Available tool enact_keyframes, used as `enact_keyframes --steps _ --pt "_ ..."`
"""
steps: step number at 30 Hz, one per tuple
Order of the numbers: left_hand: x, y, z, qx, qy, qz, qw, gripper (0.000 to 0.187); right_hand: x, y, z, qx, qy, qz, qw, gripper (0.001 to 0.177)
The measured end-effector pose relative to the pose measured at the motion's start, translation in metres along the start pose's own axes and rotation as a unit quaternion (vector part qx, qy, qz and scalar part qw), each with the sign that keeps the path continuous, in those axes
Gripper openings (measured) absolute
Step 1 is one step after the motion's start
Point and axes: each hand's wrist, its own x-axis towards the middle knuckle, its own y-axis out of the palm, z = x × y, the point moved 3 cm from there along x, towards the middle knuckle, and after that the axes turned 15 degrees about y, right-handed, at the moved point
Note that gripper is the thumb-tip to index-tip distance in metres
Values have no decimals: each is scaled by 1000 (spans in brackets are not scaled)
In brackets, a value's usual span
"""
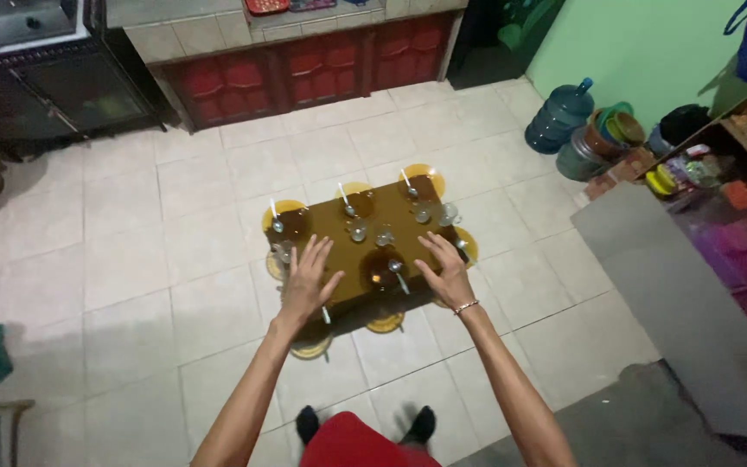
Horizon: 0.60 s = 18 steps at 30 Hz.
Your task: Arrange plates, spoons, and glasses on a small dining table.
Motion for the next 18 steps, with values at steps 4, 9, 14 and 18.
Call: enact_keyframes --steps 4,9,14,18 --pt "18 34 -50 8 -8 -7 1000 63 -8 -47 -28 -11 -17 14 1000 48" --pt "40 52 -96 7 -34 -21 999 62 -2 -76 -60 -9 -39 67 997 46" --pt "55 62 -108 24 -66 -16 997 63 15 -91 -70 -2 -36 83 996 46" --pt "75 63 -106 30 -80 -13 996 63 39 -94 -70 0 -23 96 995 47"
